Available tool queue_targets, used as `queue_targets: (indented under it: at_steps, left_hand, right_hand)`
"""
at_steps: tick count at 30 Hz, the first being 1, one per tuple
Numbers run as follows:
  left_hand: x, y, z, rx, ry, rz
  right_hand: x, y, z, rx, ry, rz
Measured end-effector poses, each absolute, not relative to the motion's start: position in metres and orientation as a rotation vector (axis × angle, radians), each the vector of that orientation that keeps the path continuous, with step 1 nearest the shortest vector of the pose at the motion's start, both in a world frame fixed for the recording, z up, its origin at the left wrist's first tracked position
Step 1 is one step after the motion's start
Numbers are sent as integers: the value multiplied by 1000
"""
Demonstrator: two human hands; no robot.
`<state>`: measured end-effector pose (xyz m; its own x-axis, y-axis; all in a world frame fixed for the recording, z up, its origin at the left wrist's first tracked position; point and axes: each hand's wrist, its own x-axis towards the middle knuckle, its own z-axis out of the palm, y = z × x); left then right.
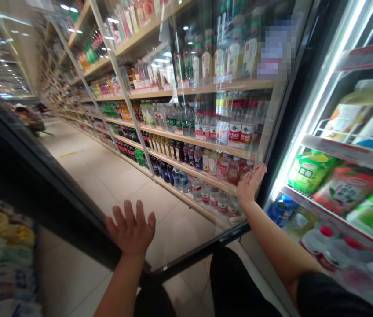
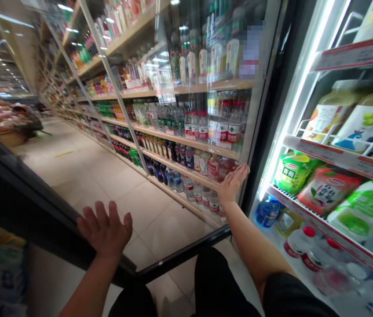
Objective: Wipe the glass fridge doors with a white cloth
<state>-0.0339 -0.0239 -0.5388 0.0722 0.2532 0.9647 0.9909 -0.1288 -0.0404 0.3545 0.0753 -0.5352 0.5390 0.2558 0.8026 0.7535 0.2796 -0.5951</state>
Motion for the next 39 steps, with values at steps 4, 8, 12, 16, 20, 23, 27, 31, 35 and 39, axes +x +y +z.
queue_targets:
  at_steps: [4,8,12,16,20,23,27,31,35,39]
  left_hand:
    - [-34,-23,-541,-1504,-1268,-1102]
    - [-34,-23,-540,-1500,-1277,-1101]
    - [-33,-24,-541,-1489,-1268,-1098]
    - [-32,-24,-541,-1495,-1252,-1103]
    - [-28,-27,-535,-1479,-1240,-1094]
    - [-25,-31,-526,-1448,-1168,-1035]
    - [-21,-35,-519,-1413,-1152,-985]
    - [-19,-38,-518,-1400,-1157,-951]
    - [-19,-40,-516,-1402,-1158,-948]
    - [-19,-38,-515,-1402,-1150,-958]
  right_hand:
    - [338,62,-507,-1228,-1105,-424]
    - [316,45,-504,-1170,-1257,-417]
    - [309,51,-459,-1100,-1251,-494]
    - [293,48,-430,-1038,-1333,-535]
    - [262,27,-456,-992,-1492,-527]
    - [246,20,-457,-957,-1547,-521]
    - [231,22,-417,-906,-1537,-596]
    - [212,15,-420,-869,-1584,-744]
    - [195,3,-445,-748,-1773,-825]
    - [180,0,-413,-706,-1809,-797]
